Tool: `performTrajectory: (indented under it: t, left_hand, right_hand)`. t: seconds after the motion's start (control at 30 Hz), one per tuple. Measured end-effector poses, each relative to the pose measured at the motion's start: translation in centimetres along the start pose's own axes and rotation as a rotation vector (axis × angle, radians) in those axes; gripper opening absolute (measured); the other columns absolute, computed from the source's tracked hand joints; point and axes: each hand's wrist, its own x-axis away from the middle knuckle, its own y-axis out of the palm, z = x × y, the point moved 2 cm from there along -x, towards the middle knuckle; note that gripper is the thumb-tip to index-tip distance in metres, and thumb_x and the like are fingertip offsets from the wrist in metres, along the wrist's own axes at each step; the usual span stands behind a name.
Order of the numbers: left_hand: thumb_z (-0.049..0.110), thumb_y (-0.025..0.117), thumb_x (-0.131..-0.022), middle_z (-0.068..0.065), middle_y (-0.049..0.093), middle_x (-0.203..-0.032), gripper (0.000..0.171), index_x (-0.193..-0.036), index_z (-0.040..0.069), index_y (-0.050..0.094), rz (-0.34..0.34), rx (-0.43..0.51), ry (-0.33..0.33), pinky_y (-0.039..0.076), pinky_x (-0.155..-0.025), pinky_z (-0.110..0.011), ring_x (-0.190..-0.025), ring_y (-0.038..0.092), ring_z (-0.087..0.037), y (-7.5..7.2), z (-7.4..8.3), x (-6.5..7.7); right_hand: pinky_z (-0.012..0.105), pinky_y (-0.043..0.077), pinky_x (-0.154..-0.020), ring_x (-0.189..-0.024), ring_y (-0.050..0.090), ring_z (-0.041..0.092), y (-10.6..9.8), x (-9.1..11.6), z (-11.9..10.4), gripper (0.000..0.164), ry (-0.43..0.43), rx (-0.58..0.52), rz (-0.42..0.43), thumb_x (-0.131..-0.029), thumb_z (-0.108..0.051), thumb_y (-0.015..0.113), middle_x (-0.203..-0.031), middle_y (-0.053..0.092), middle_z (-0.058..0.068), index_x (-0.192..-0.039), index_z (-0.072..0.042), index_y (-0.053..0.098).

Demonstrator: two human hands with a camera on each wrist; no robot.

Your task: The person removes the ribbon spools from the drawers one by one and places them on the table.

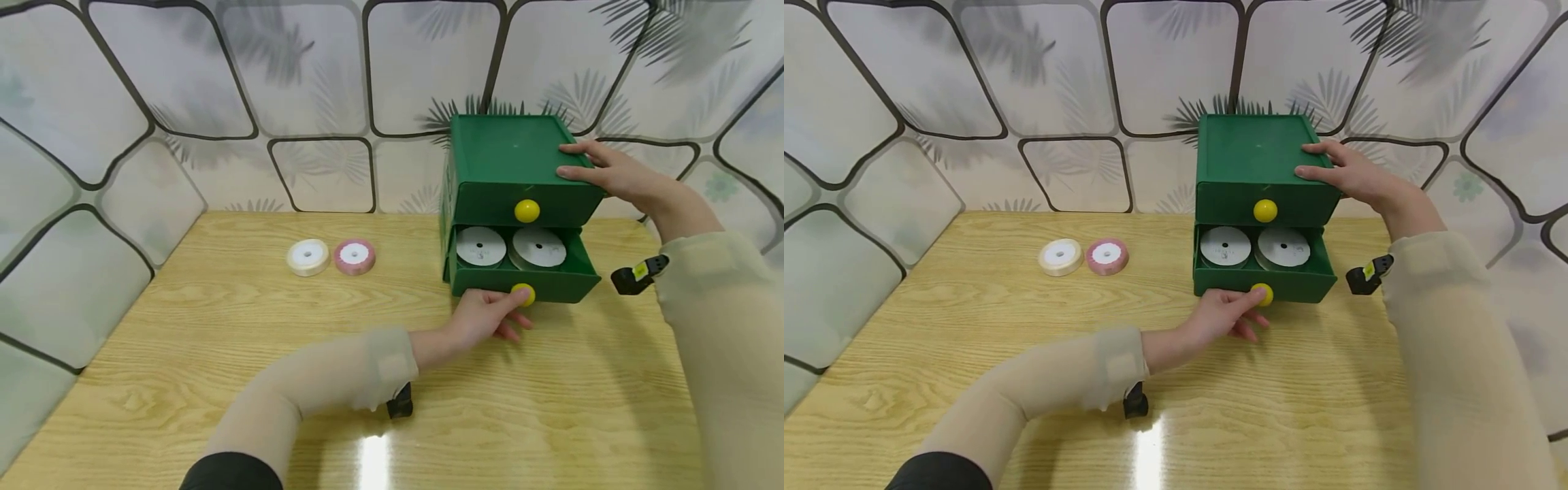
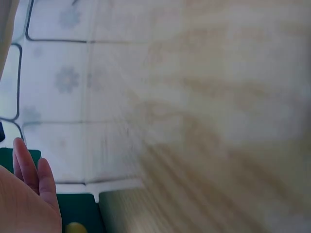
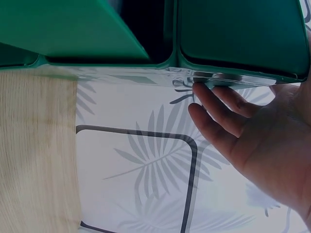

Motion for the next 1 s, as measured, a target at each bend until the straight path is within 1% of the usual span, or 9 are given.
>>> performTrajectory:
  t: [0.13, 0.27, 0.37, 0.53, 0.77, 0.87, 1.0]
  left_hand:
    - [0.036, 0.064, -0.095, -0.005, 0.072, -0.074, 0.035, -0.092, 0.004, 0.077, 0.004, -0.001, -0.01, 0.056, -0.069, -0.04, -0.052, 0.062, -0.018, 0.5, -0.3, 0.9]
    - [0.036, 0.064, -0.095, -0.004, 0.072, -0.073, 0.035, -0.091, 0.004, 0.077, 0.008, -0.002, -0.009, 0.056, -0.063, -0.033, -0.051, 0.062, -0.02, 0.9, -0.5, 1.8]
    - [0.036, 0.064, -0.094, -0.004, 0.072, -0.072, 0.035, -0.092, 0.004, 0.077, 0.004, 0.003, -0.004, 0.054, -0.06, -0.029, -0.051, 0.061, -0.019, 1.2, -0.7, 2.4]
    - [0.037, 0.063, -0.095, -0.002, 0.071, -0.071, 0.036, -0.091, 0.004, 0.077, -0.002, 0.01, -0.006, 0.054, -0.06, -0.027, -0.049, 0.059, -0.014, 1.5, -1.1, 3.2]
    - [0.037, 0.063, -0.095, -0.001, 0.071, -0.071, 0.035, -0.092, 0.004, 0.077, 0.003, 0.007, -0.028, 0.052, -0.058, -0.025, -0.048, 0.058, -0.013, 1.9, -1.3, 4.0]
    - [0.037, 0.064, -0.094, -0.001, 0.071, -0.071, 0.034, -0.093, 0.006, 0.077, 0.012, 0.005, -0.042, 0.051, -0.058, -0.024, -0.047, 0.058, -0.013, 2.1, -1.4, 4.2]
    - [0.037, 0.064, -0.094, 0.0, 0.071, -0.07, 0.034, -0.093, 0.006, 0.077, 0.014, -0.002, -0.043, 0.05, -0.057, -0.023, -0.046, 0.057, -0.013, 2.3, -1.5, 4.6]
  right_hand:
    - [0.073, 0.01, -0.103, -0.142, -0.018, 0.039, -0.1, 0.0, 0.0, 0.075, 0.009, -0.007, -0.002, -0.101, -0.046, 0.044, -0.158, -0.023, 0.008, -0.158, -0.017, 0.004]
    - [0.073, 0.01, -0.103, -0.142, -0.017, 0.038, -0.1, 0.0, 0.1, 0.076, 0.017, -0.018, 0.004, -0.1, -0.046, 0.045, -0.158, -0.021, 0.009, -0.158, -0.019, 0.004]
    - [0.073, 0.01, -0.103, -0.143, -0.017, 0.039, -0.1, -0.1, 0.2, 0.076, 0.019, -0.015, 0.008, -0.1, -0.047, 0.045, -0.159, -0.02, 0.01, -0.158, -0.018, 0.004]
    - [0.073, 0.011, -0.103, -0.142, -0.015, 0.041, 0.0, -0.1, 0.1, 0.076, 0.015, -0.011, 0.003, -0.101, -0.046, 0.045, -0.159, -0.02, 0.01, -0.158, -0.018, 0.003]
    - [0.073, 0.01, -0.102, -0.142, -0.016, 0.04, 0.0, -0.2, 0.1, 0.076, 0.011, -0.013, 0.006, -0.101, -0.046, 0.045, -0.159, -0.021, 0.007, -0.158, -0.019, 0.004]
    - [0.073, 0.009, -0.102, -0.142, -0.017, 0.039, 0.0, -0.2, 0.1, 0.075, 0.012, -0.012, 0.008, -0.1, -0.046, 0.045, -0.159, -0.021, 0.007, -0.158, -0.019, 0.004]
    - [0.073, 0.01, -0.103, -0.142, -0.016, 0.04, 0.0, -0.2, 0.2, 0.075, 0.015, -0.013, 0.007, -0.101, -0.046, 0.045, -0.159, -0.021, 0.009, -0.158, -0.019, 0.004]
